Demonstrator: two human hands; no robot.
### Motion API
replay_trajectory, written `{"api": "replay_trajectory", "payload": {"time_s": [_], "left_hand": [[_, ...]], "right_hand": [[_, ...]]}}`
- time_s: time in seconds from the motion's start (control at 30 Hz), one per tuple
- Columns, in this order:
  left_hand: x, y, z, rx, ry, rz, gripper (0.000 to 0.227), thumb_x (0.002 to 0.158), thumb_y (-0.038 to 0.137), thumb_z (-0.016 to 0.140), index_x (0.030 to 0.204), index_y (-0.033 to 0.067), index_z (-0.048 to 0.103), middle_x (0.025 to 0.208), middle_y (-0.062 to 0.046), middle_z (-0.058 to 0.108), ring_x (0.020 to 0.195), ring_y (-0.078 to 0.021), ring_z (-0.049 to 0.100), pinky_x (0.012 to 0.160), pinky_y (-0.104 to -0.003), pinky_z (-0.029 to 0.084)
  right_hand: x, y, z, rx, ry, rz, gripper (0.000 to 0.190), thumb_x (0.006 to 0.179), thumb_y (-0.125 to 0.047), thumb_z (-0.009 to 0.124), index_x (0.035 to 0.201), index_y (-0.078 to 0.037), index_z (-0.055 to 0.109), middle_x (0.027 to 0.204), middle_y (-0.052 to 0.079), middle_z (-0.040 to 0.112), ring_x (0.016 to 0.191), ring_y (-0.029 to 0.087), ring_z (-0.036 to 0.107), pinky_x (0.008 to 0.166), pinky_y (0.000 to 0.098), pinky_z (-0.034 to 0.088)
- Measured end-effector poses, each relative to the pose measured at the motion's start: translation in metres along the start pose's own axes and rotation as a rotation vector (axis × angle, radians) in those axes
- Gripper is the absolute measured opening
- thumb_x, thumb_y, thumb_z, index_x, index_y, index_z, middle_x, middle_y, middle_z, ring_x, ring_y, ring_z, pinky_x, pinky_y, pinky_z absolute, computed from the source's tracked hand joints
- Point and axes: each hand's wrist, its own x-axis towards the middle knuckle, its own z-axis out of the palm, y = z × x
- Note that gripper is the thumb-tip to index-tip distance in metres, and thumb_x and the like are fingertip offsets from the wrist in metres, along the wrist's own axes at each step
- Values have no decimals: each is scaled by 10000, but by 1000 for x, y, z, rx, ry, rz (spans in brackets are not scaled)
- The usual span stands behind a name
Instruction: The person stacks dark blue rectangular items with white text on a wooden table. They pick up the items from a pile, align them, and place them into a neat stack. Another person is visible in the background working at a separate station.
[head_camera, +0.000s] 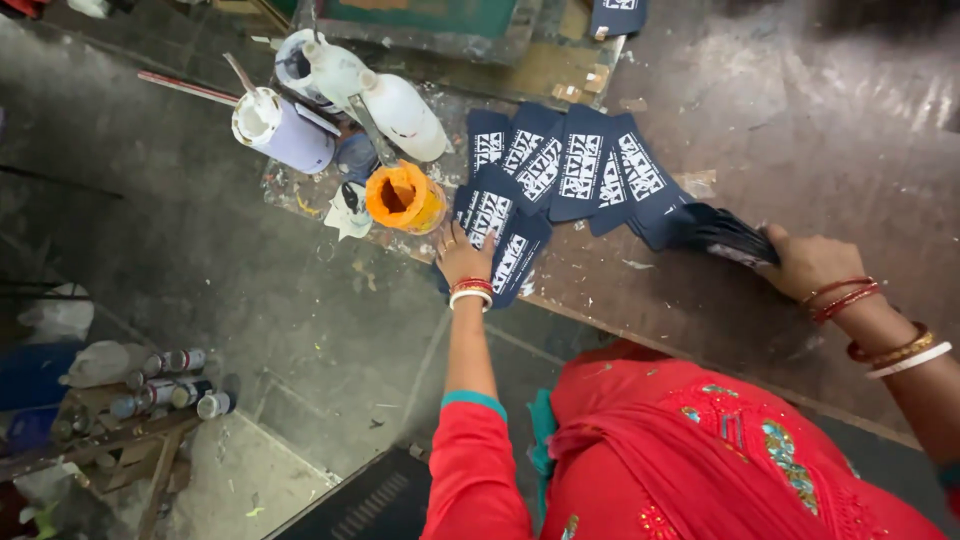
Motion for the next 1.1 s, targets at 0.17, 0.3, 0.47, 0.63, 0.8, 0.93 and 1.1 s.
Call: {"api": "replay_trajectory", "payload": {"time_s": [0.17, 0.3, 0.47, 0.63, 0.8, 0.93, 1.1], "left_hand": [[-38, 72, -37, 37, -231, -176, 1091, 695, 638, 813, 1500, 1, 441, 1379, -268, 558, 1293, -468, 491, 1100, -554, 377], [-82, 97, -6, -119, -170, -278, 1033, 645, 625, 852, 1385, -15, 524, 1313, -290, 591, 1229, -460, 546, 1020, -530, 435], [-113, 63, 51, -662, -149, -575, 654, 902, 604, 603, 1124, 17, 787, 1065, -220, 769, 1009, -364, 711, 898, -435, 523], [-98, 106, -12, -649, -484, -739, 685, 788, 611, 764, 1021, -33, 761, 974, -242, 771, 889, -338, 736, 859, -434, 541], [-113, 142, -22, -744, -546, -578, 677, 733, 583, 816, 1027, -26, 782, 973, -208, 788, 906, -309, 764, 852, -401, 562], [-134, 168, -31, -740, -490, -468, 552, 661, 385, 918, 1010, -17, 773, 967, -161, 788, 861, -268, 757, 820, -385, 583], [-173, 175, -31, -1310, -523, -390, 498, 732, 146, 883, 1169, -17, 706, 1098, -102, 772, 952, -195, 740, 873, -356, 587]], "right_hand": [[0, -67, -44, 643, 50, -74, 745, 773, -462, 811, 1381, -96, 585, 1125, 209, 752, 1024, 359, 724, 875, 471, 556], [33, -151, -13, 1268, -67, -122, 861, 681, -427, 866, 1349, 31, 574, 1247, 219, 711, 1110, 298, 684, 941, 400, 538], [39, -186, 33, 782, 104, -119, 1001, 693, -603, 870, 1368, 66, 557, 1305, 318, 617, 1203, 408, 612, 1020, 441, 490], [44, -182, 55, 923, 122, 88, 957, 694, -579, 859, 1365, 52, 598, 1210, 289, 681, 1116, 380, 667, 966, 431, 517], [49, -167, 51, 1101, 2, 171, 863, 729, -532, 850, 1313, 67, 636, 1190, 239, 733, 1084, 306, 717, 953, 380, 541], [48, -150, 57, 1241, -52, 109, 799, 753, -425, 833, 1361, 39, 601, 1222, 199, 726, 1094, 263, 701, 952, 364, 529], [24, -91, 62, 1348, -166, -87, 742, 800, -394, 814, 1379, 12, 588, 1220, 130, 716, 1115, 214, 673, 970, 355, 514]]}}
